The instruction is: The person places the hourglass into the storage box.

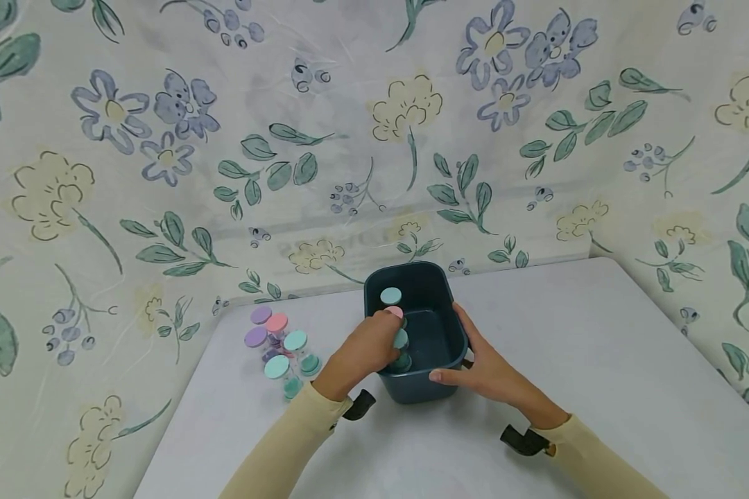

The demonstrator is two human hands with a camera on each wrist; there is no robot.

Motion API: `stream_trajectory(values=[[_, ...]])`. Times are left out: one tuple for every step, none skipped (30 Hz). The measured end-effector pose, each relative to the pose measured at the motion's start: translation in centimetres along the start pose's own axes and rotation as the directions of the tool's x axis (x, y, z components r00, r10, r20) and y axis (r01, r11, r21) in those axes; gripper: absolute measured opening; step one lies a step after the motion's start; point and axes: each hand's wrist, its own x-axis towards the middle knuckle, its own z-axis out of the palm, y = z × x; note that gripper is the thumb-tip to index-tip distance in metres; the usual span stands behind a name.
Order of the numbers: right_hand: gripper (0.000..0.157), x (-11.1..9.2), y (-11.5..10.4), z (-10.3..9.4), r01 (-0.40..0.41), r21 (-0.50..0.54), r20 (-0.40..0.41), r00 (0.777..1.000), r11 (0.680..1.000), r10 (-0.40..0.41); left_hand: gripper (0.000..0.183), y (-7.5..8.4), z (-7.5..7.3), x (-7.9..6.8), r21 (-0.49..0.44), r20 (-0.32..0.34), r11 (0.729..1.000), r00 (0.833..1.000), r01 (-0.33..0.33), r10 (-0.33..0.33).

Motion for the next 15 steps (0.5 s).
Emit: stream_trajectory(values=[[0.116, 0.0, 0.0, 0.0, 0.001, 0.002, 0.002, 1.0, 1.0, -0.001, 0.033, 0.0, 0.0, 0.0, 0.011, -0.006, 1.0, 1.0, 0.001, -0.001], [0.116, 0.0, 0.0, 0.0, 0.001, 0.004, 0.002, 1.0, 1.0, -0.001, 0.033, 0.0, 0.0, 0.0, 0.02, -0.013, 1.0, 1.0, 0.002, -0.002], [0.116, 0.0, 0.0, 0.0, 0.002, 0.006, 0.003, 1.0, 1.0, -0.002, 0.033, 0.0, 0.1, 0.0, 0.024, -0.021, 1.0, 1.0, 0.002, -0.002], [0.116, 0.0, 0.0, 0.0, 0.003, 0.008, 0.004, 1.0, 1.0, -0.004, 0.033, 0.0, 0.1, 0.0, 0.028, -0.028, 1.0, 1.0, 0.004, -0.003], [0.116, 0.0, 0.0, 0.0, 0.005, 0.012, 0.006, 1.0, 1.0, -0.005, 0.033, 0.1, 0.0, 0.0, 0.034, -0.035, 0.999, 0.999, 0.005, -0.004], [0.116, 0.0, 0.0, 0.0, 0.007, 0.013, 0.005, 1.0, 1.0, -0.007, 0.033, 0.1, 0.0, -0.1, 0.037, -0.04, 0.999, 0.999, 0.007, -0.006], [0.116, 0.0, -0.1, 0.0, 0.008, 0.009, 0.004, 1.0, 1.0, -0.008, 0.032, 0.1, -0.1, -0.1, 0.043, -0.048, 0.999, 0.999, 0.009, -0.006], [0.116, 0.0, -0.1, 0.0, 0.008, 0.006, 0.003, 1.0, 1.0, -0.008, 0.032, 0.1, -0.2, -0.1, 0.039, -0.053, 0.999, 0.999, 0.014, -0.011], [0.117, 0.0, -0.1, 0.0, 0.008, 0.005, 0.003, 1.0, 1.0, -0.008, 0.032, 0.1, -0.3, -0.1, 0.035, -0.055, 0.999, 0.998, 0.019, -0.017], [0.117, 0.0, -0.1, -0.1, 0.007, 0.004, 0.002, 1.0, 1.0, -0.007, 0.033, 0.1, -0.5, -0.2, 0.032, -0.055, 0.999, 0.998, 0.025, -0.023], [0.117, 0.0, -0.1, -0.1, 0.006, 0.002, 0.002, 1.0, 1.0, -0.006, 0.033, 0.0, -0.6, -0.3, 0.021, -0.054, 0.999, 0.998, 0.03, -0.028], [0.117, 0.0, -0.1, -0.1, 0.005, -0.003, 0.001, 1.0, 1.0, -0.005, 0.033, -0.1, -0.9, -0.4, 0.004, -0.053, 0.999, 0.998, 0.034, -0.034], [0.117, 0.0, 0.0, 0.0, 0.003, -0.003, 0.001, 1.0, 1.0, -0.003, 0.034, -0.2, -1.2, -0.5, -0.012, -0.053, 0.999, 0.998, 0.036, -0.036], [0.117, 0.0, 0.0, 0.0, 0.002, -0.002, 0.001, 1.0, 1.0, -0.002, 0.036, -0.4, -1.5, -0.6, -0.035, -0.05, 0.999, 0.998, 0.035, -0.037], [0.117, 0.0, 0.0, 0.0, 0.001, -0.003, 0.0, 1.0, 1.0, -0.001, 0.037, -0.6, -1.9, -0.8, -0.056, -0.053, 0.998, 0.998, 0.028, -0.031]])
